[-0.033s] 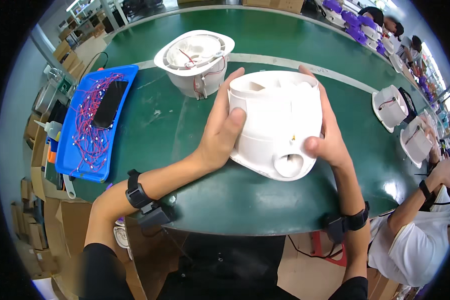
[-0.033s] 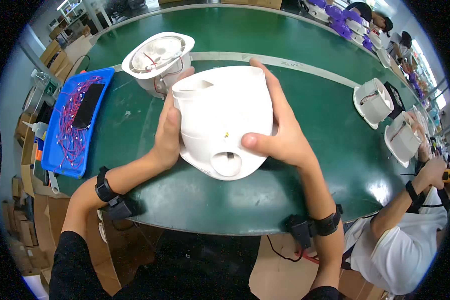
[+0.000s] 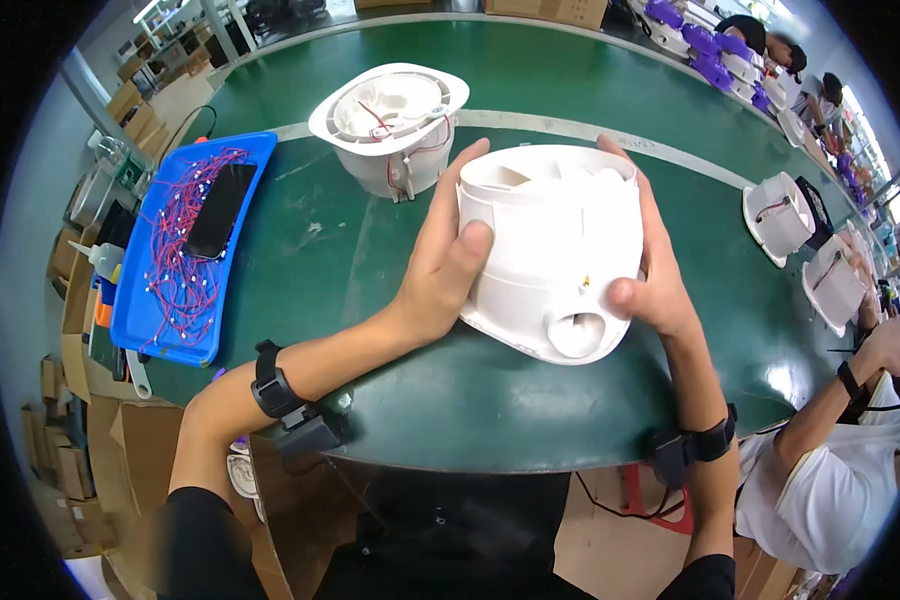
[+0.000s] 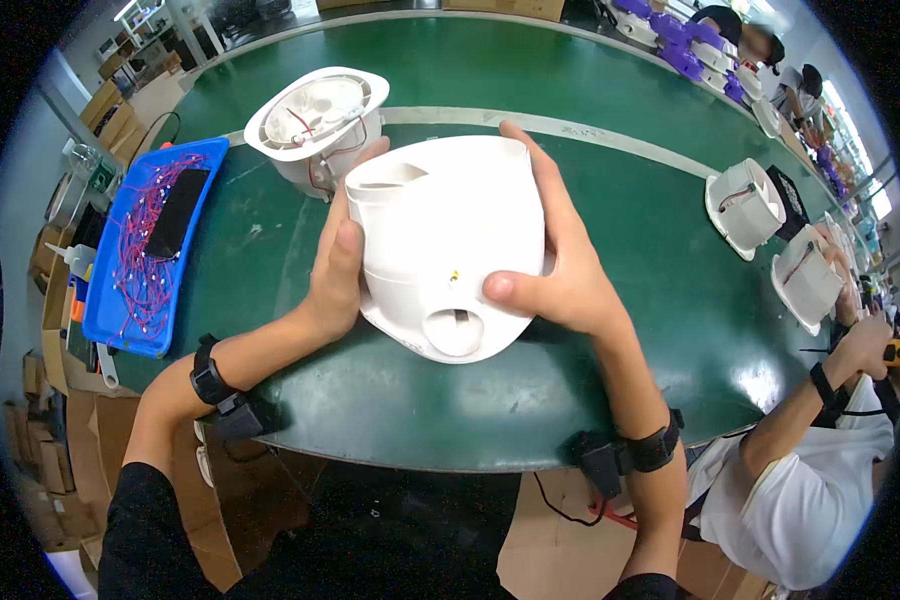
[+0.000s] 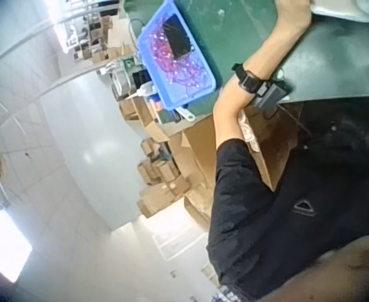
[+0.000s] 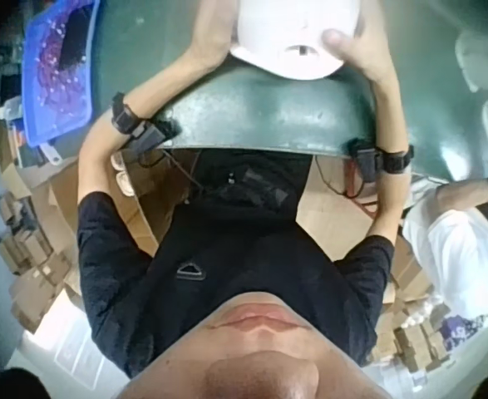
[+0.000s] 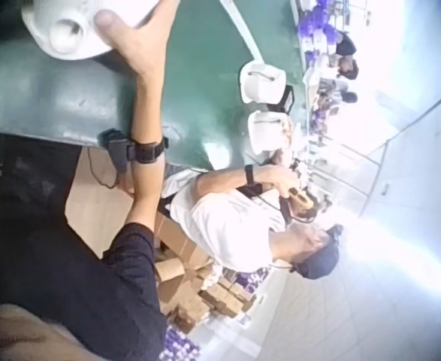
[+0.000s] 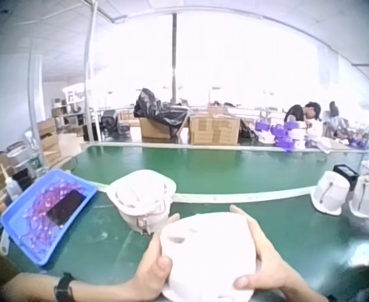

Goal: The person assembles white plastic fan units by hand at a green workbench. They pick up fan housings and motors from a cardboard box, fit the components together, and spin the blades to check for smooth operation. The person handles the units one at a time, inspecting them before placing them back on the table.

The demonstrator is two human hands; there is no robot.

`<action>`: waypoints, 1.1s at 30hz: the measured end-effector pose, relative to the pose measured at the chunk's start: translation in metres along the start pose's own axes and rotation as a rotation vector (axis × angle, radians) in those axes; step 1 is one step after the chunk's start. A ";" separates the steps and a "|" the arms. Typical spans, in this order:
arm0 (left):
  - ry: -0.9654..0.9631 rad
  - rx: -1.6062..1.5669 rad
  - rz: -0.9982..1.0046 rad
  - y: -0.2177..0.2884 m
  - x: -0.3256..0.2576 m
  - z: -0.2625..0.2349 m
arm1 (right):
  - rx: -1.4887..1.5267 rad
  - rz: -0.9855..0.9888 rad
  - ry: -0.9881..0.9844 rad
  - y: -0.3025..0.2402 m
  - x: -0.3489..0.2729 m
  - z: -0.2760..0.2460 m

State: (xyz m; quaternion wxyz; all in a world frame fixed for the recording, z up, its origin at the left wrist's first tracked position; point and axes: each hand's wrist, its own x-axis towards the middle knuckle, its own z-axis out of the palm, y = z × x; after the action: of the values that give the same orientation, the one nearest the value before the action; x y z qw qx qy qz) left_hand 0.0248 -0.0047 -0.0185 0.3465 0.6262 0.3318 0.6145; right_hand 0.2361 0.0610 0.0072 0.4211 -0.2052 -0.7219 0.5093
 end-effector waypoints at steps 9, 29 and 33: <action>0.034 -0.060 -0.074 -0.004 0.008 0.000 | 0.000 -0.019 0.031 0.008 -0.002 0.001; -0.160 0.190 0.215 -0.010 0.014 -0.035 | -0.400 -0.185 -0.126 0.011 -0.003 0.000; -0.225 0.231 0.359 -0.016 0.023 -0.047 | -0.446 -0.126 -0.150 0.013 -0.003 0.002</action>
State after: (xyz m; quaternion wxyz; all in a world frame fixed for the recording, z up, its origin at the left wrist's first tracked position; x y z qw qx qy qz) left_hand -0.0215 0.0239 -0.0192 0.1927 0.7750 0.2426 0.5508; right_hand 0.2348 0.0623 -0.0059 0.3414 -0.2093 -0.8572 0.3237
